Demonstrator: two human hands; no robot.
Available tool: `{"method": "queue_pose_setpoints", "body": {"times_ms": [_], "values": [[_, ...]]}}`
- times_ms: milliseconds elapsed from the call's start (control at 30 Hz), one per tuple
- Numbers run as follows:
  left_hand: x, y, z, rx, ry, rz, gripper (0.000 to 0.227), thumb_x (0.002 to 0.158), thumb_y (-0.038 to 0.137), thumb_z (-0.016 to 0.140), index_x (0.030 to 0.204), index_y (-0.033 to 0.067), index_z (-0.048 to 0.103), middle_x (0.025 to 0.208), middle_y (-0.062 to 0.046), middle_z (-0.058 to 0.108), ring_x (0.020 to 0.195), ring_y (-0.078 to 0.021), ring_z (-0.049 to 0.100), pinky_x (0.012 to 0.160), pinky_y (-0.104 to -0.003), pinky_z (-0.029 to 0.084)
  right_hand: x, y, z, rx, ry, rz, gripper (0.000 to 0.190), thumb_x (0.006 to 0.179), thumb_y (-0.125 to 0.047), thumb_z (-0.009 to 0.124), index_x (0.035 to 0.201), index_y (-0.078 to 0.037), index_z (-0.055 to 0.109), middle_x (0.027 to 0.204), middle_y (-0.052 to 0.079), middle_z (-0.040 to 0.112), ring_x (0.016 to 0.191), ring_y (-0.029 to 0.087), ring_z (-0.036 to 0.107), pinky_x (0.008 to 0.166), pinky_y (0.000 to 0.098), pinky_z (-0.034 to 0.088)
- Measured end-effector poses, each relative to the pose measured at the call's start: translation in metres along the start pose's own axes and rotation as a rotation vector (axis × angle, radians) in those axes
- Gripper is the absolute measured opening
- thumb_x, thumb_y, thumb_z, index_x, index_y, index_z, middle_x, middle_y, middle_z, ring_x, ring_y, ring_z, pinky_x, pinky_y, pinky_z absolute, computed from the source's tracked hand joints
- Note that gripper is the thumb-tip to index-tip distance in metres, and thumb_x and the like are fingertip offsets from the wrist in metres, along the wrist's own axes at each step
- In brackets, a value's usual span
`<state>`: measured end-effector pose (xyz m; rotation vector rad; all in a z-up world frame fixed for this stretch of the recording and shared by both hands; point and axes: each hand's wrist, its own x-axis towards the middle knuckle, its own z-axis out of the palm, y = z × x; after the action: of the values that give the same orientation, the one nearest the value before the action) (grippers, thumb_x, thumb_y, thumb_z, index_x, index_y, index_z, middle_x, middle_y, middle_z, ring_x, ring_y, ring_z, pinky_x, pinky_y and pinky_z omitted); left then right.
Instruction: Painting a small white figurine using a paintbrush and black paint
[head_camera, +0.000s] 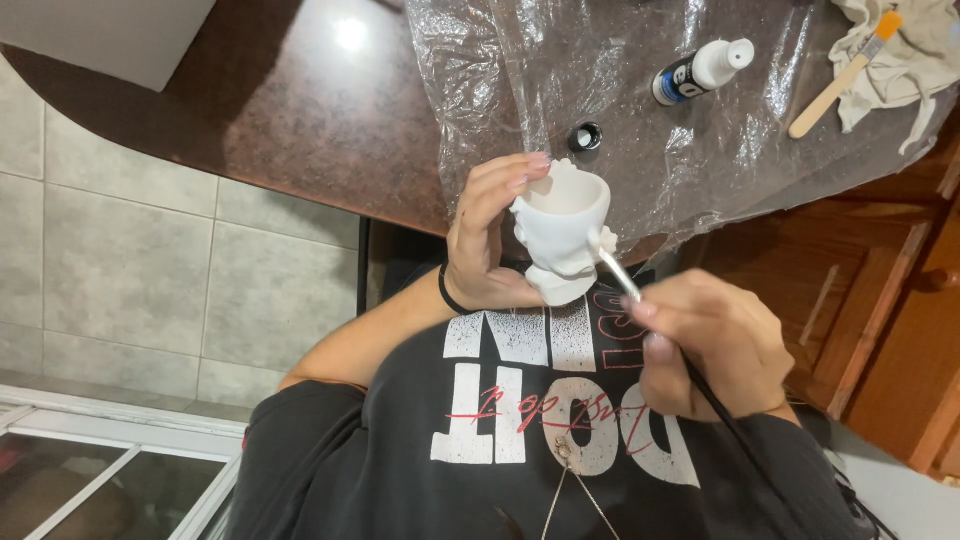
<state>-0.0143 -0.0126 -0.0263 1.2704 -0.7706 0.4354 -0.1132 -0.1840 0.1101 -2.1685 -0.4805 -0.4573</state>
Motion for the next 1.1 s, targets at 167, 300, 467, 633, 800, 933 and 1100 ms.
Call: {"method": "queue_pose_setpoints", "body": {"times_ms": [167, 300, 467, 633, 800, 933, 1100], "values": [[0.002, 0.002, 0.001, 0.029, 0.004, 0.016, 0.091, 0.08, 0.05, 0.088, 0.145, 0.0066, 0.041, 0.138, -0.017, 0.054, 0.131, -0.0351, 0.059, 0.115, -0.051, 0.054, 0.012, -0.011, -0.005, 0.004, -0.068, -0.01, 0.019, 0.096, -0.003, 0.045, 0.09, 0.005, 0.061, 0.076, 0.016, 0.061, 0.055, 0.024, 0.055, 0.053, 0.0334, 0.049], [0.002, 0.001, 0.001, 0.034, 0.003, 0.017, 0.088, 0.083, 0.049, 0.087, 0.146, 0.0077, 0.041, 0.14, -0.015, 0.055, 0.132, -0.0336, 0.058, 0.116, -0.052, 0.053, 0.016, -0.006, 0.001, -0.052, 0.005, -0.112, 0.025, 0.101, -0.008, 0.047, 0.096, 0.011, 0.062, 0.083, 0.022, 0.064, 0.061, 0.03, 0.062, 0.056, 0.0374, 0.054], [0.002, 0.0, 0.0, 0.041, 0.007, 0.013, 0.088, 0.082, 0.048, 0.088, 0.145, 0.0085, 0.041, 0.139, -0.015, 0.055, 0.132, -0.0338, 0.058, 0.115, -0.053, 0.053, 0.02, -0.006, 0.002, -0.111, -0.02, -0.152, 0.02, 0.099, -0.003, 0.048, 0.095, 0.011, 0.063, 0.082, 0.023, 0.065, 0.059, 0.029, 0.06, 0.054, 0.0374, 0.053], [0.004, 0.001, 0.0, 0.05, 0.008, 0.018, 0.09, 0.081, 0.045, 0.091, 0.145, 0.0074, 0.041, 0.139, -0.015, 0.055, 0.13, -0.0346, 0.059, 0.115, -0.052, 0.053, 0.019, -0.013, -0.003, -0.112, -0.08, -0.056, 0.017, 0.097, 0.0, 0.047, 0.094, 0.005, 0.063, 0.082, 0.017, 0.064, 0.06, 0.026, 0.059, 0.056, 0.0344, 0.049], [0.003, 0.0, 0.0, 0.053, 0.004, 0.012, 0.091, 0.081, 0.049, 0.089, 0.146, 0.0085, 0.041, 0.141, -0.014, 0.054, 0.133, -0.0331, 0.058, 0.117, -0.052, 0.053, 0.019, -0.002, -0.001, -0.034, -0.082, -0.267, 0.019, 0.088, 0.012, 0.044, 0.082, 0.01, 0.062, 0.065, 0.016, 0.06, 0.049, 0.02, 0.056, 0.045, 0.03, 0.05], [0.001, 0.001, 0.0, 0.073, 0.006, -0.001, 0.091, 0.08, 0.048, 0.09, 0.145, 0.008, 0.041, 0.139, -0.015, 0.055, 0.131, -0.0339, 0.059, 0.117, -0.052, 0.053, 0.011, 0.006, 0.002, -0.075, -0.104, -0.244, 0.017, 0.089, 0.01, 0.045, 0.091, 0.008, 0.062, 0.07, 0.013, 0.061, 0.055, 0.021, 0.06, 0.05, 0.0318, 0.053], [0.002, 0.002, -0.001, 0.076, -0.012, -0.012, 0.092, 0.079, 0.044, 0.093, 0.146, 0.0084, 0.041, 0.141, -0.016, 0.055, 0.132, -0.0359, 0.059, 0.117, -0.051, 0.052, 0.015, 0.003, 0.0, -0.137, -0.06, -0.264, 0.018, 0.094, 0.007, 0.048, 0.086, 0.003, 0.063, 0.07, 0.008, 0.064, 0.055, 0.012, 0.06, 0.048, 0.0249, 0.053]]}}
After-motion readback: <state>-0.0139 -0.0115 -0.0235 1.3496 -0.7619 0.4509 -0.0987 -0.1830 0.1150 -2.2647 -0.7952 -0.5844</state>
